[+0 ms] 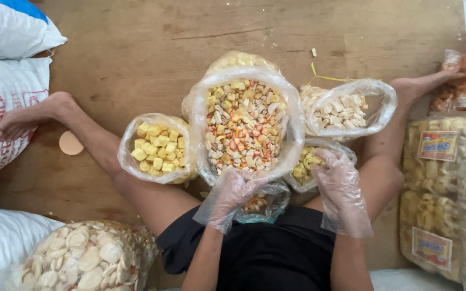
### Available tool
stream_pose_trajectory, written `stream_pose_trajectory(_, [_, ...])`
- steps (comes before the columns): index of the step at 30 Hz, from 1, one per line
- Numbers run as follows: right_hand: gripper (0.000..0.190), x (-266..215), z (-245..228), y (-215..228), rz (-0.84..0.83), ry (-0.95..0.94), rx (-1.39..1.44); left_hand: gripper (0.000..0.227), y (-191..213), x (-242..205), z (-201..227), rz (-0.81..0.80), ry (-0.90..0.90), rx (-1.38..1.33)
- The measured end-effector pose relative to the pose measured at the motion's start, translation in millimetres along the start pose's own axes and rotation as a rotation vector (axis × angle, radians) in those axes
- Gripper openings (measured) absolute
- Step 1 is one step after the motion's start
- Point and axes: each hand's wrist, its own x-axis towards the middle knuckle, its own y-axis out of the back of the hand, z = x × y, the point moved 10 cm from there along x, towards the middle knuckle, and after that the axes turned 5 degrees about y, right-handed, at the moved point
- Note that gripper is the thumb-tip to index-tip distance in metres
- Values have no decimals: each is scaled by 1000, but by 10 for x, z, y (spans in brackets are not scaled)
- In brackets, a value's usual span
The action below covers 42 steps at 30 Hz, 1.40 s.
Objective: The person sits on the floor and uses gloved hands to sort mixed snack pieces from a large central bag into smaller surrounding bags. The task involves picking out specific snack types and placing them into designated containers.
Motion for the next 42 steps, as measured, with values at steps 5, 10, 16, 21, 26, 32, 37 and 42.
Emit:
stream_pose_trajectory(5, [41,-299,-322,-169,-164,473,-324,44,-285,-120,118,-151,134,109])
stream_pose_trajectory(10, [37,-654,-595,-834,-558,457,-437,32,-722,-28,-236,-272,49,53])
stream_pose_trajectory(16, [29,-696,-1108,-665,-539,278,128,32,-392,-323,284,-236,-134,48])
stream_pose_trajectory(21, [40,-503,-818,-675,-503,496,118,32,-718,-154,98,-268,-337,234])
stream_pose_trajectory(26, [23,-729,-96,-940,-664,-258,1278,67,-1070,118,-377,-228,-204,265])
stream_pose_trajectory(32, [28,-517,-960,-467,-544,488,31,10,-100,-198,747,-462,24,-348])
stream_pose_trajectory(37, [37,-189,-369,-255,-426,307,-40,42,155,551,376,-126,34,84])
stream_pose_trajectory(42, [54,89,358,-120,-344,-33,-416,41,426,1214,-422,385,68,215])
